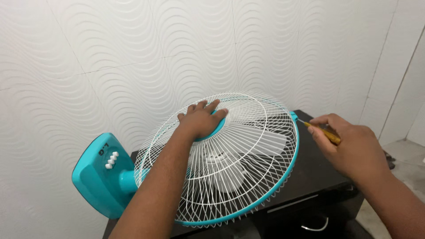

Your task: The person uses a screwdriver to loosen and remove the screws holding the front grill of a teal LG table fan. They then detach the outer ring and remove the inner grill from the fan assembly.

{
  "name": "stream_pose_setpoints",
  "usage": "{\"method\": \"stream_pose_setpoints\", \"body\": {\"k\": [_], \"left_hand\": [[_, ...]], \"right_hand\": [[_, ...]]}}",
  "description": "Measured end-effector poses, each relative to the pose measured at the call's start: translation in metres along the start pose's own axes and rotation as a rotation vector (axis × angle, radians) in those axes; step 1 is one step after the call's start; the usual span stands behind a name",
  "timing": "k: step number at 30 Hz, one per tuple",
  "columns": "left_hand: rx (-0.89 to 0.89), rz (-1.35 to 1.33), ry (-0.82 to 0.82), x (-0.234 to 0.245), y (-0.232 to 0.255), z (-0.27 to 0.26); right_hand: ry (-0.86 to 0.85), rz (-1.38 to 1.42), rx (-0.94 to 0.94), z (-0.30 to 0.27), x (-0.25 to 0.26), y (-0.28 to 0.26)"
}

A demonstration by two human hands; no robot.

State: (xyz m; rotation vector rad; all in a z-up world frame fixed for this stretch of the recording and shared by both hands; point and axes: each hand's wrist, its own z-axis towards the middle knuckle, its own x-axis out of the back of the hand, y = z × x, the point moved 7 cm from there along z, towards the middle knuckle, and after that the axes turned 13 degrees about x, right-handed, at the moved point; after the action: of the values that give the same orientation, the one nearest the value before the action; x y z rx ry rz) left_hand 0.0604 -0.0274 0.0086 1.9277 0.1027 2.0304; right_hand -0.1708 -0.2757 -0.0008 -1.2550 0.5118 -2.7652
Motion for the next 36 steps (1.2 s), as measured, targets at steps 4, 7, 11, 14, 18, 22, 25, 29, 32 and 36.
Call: {"method": "stream_pose_setpoints", "body": {"k": [4, 7, 11, 14, 18, 22, 25, 29, 32, 36], "left_hand": [[0.003, 0.01, 0.001, 0.0, -0.002, 0.003], [0.0, 0.018, -0.005, 0.002, -0.001, 0.004], [-0.002, 0.025, -0.006, -0.002, -0.001, 0.004], [0.008, 0.031, -0.019, -0.002, -0.001, 0.004], [-0.009, 0.017, -0.006, 0.001, 0.0, 0.003], [-0.018, 0.016, 0.003, 0.002, 0.0, 0.001], [-0.026, 0.006, 0.005, 0.003, -0.001, 0.0], [-0.019, 0.015, -0.001, 0.002, -0.001, 0.001], [-0.028, 0.004, -0.002, 0.004, 0.0, 0.0], [-0.014, 0.036, 0.001, 0.005, 0.001, -0.002]], "right_hand": [[-0.038, -0.01, -0.103, -0.01, -0.017, 0.011], [0.184, 0.041, 0.056, -0.014, -0.004, 0.001], [0.199, 0.068, 0.035, -0.018, -0.014, -0.003], [0.38, 0.144, 0.202, -0.02, -0.006, -0.02], [0.408, 0.179, 0.228, -0.02, 0.0, -0.03], [0.405, 0.313, 0.065, -0.023, 0.001, -0.025], [0.493, 0.295, 0.092, -0.024, 0.006, -0.029], [0.406, 0.438, -0.112, -0.018, -0.002, -0.01], [0.434, 0.484, -0.076, -0.011, 0.002, -0.01], [0.375, 0.394, -0.065, -0.007, 0.004, -0.007]]}}
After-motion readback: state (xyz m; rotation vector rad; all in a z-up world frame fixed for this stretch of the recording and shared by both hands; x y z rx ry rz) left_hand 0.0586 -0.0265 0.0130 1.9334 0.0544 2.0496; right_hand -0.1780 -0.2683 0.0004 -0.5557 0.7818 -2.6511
